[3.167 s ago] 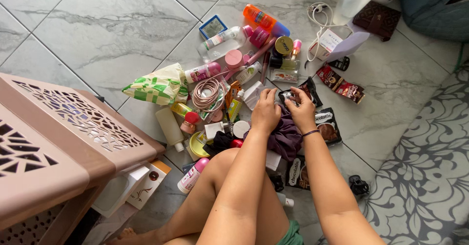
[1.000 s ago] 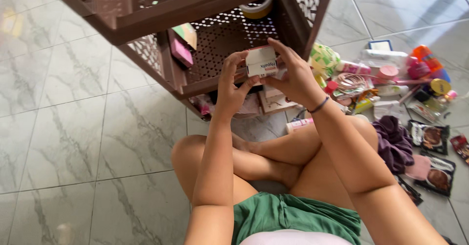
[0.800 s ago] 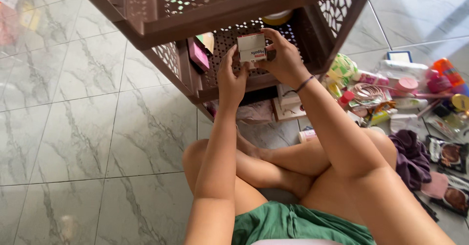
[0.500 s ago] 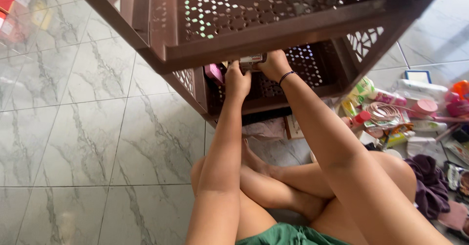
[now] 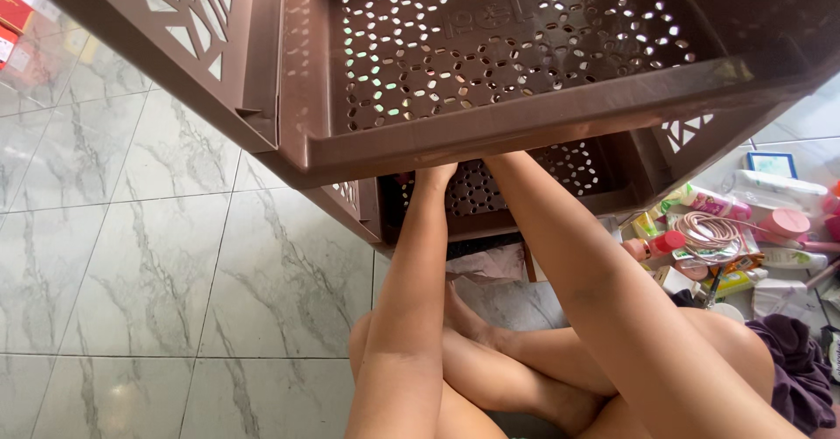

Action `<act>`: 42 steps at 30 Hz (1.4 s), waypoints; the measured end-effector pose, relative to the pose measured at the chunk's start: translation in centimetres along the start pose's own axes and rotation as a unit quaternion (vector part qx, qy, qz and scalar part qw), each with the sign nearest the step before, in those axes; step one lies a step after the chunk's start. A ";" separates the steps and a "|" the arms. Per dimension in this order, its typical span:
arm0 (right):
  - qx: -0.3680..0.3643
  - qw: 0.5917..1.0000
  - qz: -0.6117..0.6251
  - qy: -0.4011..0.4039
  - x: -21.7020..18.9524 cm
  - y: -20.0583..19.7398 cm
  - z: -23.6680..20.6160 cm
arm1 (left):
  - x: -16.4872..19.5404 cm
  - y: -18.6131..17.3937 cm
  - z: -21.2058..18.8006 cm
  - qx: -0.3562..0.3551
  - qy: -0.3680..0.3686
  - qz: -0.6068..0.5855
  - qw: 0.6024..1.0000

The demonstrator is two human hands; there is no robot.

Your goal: The person sits on the floor and assembles a brown perforated plastic storage shelf, fitting the tiers together and attaching a small black fastener at a corner. They then place boxes, a purple lidded container, pouches, a black bag, jars and small packets onto the shelf tiers, arranging cosmetics and personal items from the floor onto the rack.

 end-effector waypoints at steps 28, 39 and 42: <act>0.186 0.954 0.234 0.000 2.0 -14.8 -28.5 | 15.6 -0.3 -18.8 -0.152 0.005 -0.414 0.897; 0.327 0.921 0.117 0.177 15.3 -18.1 -41.1 | 22.1 15.1 -26.6 -0.254 -0.003 -0.386 0.887; 0.353 0.905 0.101 0.216 17.3 -18.7 -44.2 | 23.9 18.1 -28.4 -0.282 0.011 -0.415 0.865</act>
Point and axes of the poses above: each hand's wrist, its own z-axis towards the middle knuckle, its own y-axis out of the palm, x = y × z, the point moved 3 cm from there along z, towards the middle knuckle, and after that the axes turned 4 degrees about x, right-handed, at the moved point
